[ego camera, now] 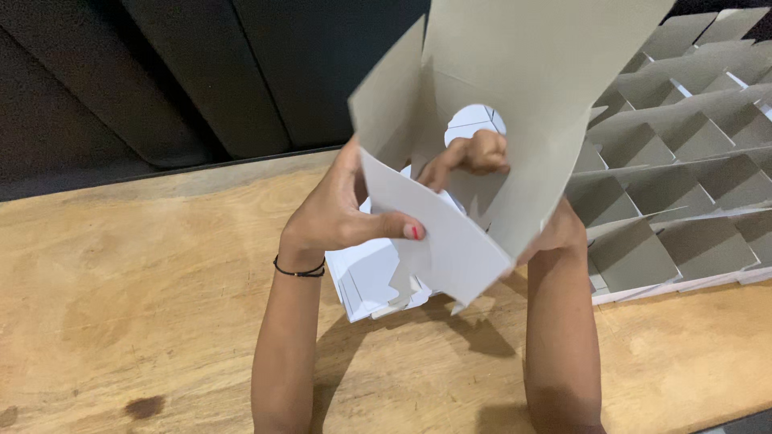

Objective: The person folds a flat white cardboard sheet into a small box shape by hand. They fold the side flaps up, tuck the tabs into slots to secure the sides, and then fold the top flaps inward to close the box. The person repeats this process with another sheet, folding and assembling the box on a wooden table.

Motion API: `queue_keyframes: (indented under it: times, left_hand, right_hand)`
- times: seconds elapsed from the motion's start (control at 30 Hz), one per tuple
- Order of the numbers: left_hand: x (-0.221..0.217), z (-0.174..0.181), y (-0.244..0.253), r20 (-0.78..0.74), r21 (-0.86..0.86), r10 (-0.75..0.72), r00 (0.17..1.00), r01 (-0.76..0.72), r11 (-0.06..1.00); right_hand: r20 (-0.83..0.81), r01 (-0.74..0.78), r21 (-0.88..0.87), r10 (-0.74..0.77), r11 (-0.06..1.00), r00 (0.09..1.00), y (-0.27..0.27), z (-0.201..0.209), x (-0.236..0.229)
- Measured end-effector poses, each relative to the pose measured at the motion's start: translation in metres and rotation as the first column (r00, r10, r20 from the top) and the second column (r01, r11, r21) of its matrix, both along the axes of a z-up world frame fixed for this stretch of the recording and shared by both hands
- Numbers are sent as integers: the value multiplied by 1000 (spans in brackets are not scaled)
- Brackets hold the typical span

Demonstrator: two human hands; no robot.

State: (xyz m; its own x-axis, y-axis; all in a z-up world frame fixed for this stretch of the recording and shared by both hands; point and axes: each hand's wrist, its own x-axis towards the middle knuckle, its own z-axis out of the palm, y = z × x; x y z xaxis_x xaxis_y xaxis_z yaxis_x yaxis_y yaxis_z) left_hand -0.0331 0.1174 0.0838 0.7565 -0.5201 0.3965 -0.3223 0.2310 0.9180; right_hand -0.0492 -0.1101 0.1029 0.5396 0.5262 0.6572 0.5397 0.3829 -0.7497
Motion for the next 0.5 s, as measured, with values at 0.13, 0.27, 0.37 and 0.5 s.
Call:
queue_keyframes:
  times: [0.13, 0.27, 0.37, 0.5]
  left_hand:
    - [-5, 2, 4, -7, -21, 45, 999, -45, 999]
    - [-10, 7, 7, -11, -124, 20, 1000, -21, 992]
    - [-10, 11, 9, -19, -115, 83, 996, -85, 990]
    - [-10, 12, 12, -68, -61, 145, 987, -149, 987]
  right_hand:
    - [-52, -87, 57, 90, 995, 995, -6, 0, 13]
    - [-67, 350, 87, -345, 933, 936, -10, 1, 9]
    - [-104, 544, 7, -540, 839, 835, -14, 2, 9]
    - [-155, 683, -69, -684, 727, 713, -14, 2, 6]
